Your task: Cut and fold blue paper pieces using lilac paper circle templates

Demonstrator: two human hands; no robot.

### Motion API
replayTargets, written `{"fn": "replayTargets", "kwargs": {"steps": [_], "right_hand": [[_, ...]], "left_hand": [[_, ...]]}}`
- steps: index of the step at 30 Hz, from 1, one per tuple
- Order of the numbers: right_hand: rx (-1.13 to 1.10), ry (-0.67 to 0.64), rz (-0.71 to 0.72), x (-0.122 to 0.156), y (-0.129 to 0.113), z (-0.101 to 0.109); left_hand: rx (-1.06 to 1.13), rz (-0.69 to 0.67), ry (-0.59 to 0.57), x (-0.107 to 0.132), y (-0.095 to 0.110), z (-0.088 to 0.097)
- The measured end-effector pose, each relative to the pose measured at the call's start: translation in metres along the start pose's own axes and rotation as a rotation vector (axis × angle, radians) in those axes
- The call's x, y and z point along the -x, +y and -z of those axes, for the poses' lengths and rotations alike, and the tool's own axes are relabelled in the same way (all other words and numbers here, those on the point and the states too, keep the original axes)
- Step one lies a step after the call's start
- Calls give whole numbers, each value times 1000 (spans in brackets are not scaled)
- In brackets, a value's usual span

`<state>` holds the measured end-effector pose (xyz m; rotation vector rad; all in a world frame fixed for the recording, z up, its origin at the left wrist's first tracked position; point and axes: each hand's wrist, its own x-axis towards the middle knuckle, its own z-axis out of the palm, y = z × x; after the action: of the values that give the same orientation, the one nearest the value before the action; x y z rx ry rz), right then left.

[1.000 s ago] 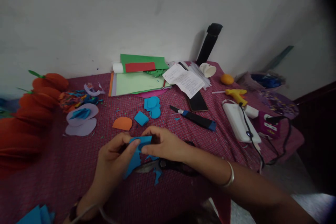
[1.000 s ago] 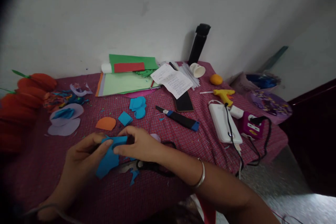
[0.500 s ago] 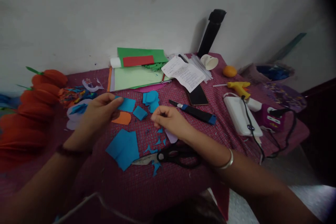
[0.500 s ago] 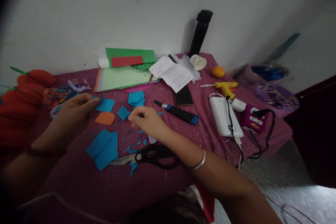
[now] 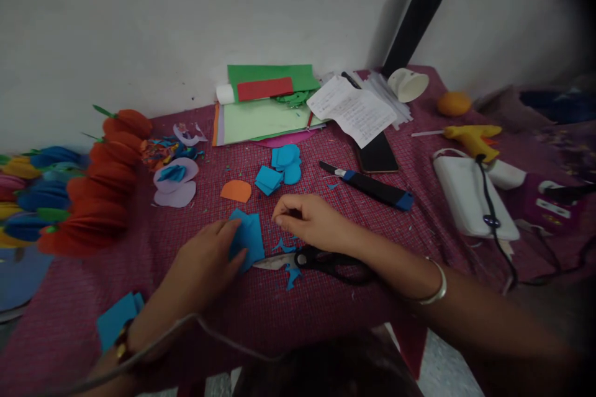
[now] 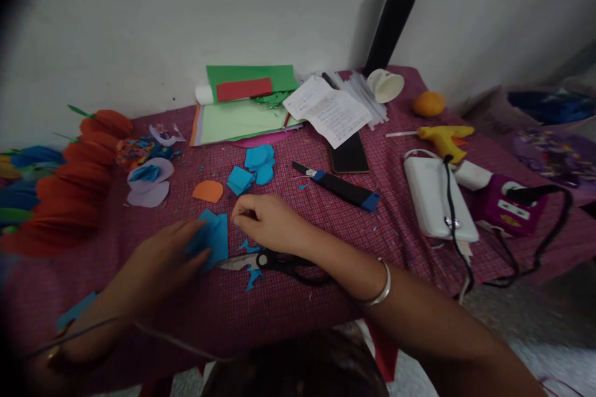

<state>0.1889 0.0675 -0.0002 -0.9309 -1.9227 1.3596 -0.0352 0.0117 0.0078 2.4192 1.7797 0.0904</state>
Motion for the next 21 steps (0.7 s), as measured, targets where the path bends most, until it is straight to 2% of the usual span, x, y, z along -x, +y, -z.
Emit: {"fn": "replayTargets", "kwargs": {"steps": [2,4,7,9,11,13,15,18,21], "right_hand": [[5,-13,6,1,0,-4],[14,-12,1,1,1,-7],[17,-3,-35,2,-2,-11],[-54,-1,-66,2,-5,-13],[-212,-12,-101,2,-8,-16],[-389,-32,-146,2,-9,-19],[-492,-28,-185,0,-7,-21],[-473,62,-213,-4,1,-21],[-388,150,-196,-7,8,-19]], "left_hand": [[11,26,19,8,-2,-9],[76,58,53,9,-8,-10],[194,97,167,5,-11,3],[146,92,271,2,-4,15],[-49,20,338,0,10,22],[-242,-138,377,-4,26,21],[-320,-290,430,-8,39,15],[-279,-462,561,-14,46,3],[-102,-576,642,-18,40,-4]]}}
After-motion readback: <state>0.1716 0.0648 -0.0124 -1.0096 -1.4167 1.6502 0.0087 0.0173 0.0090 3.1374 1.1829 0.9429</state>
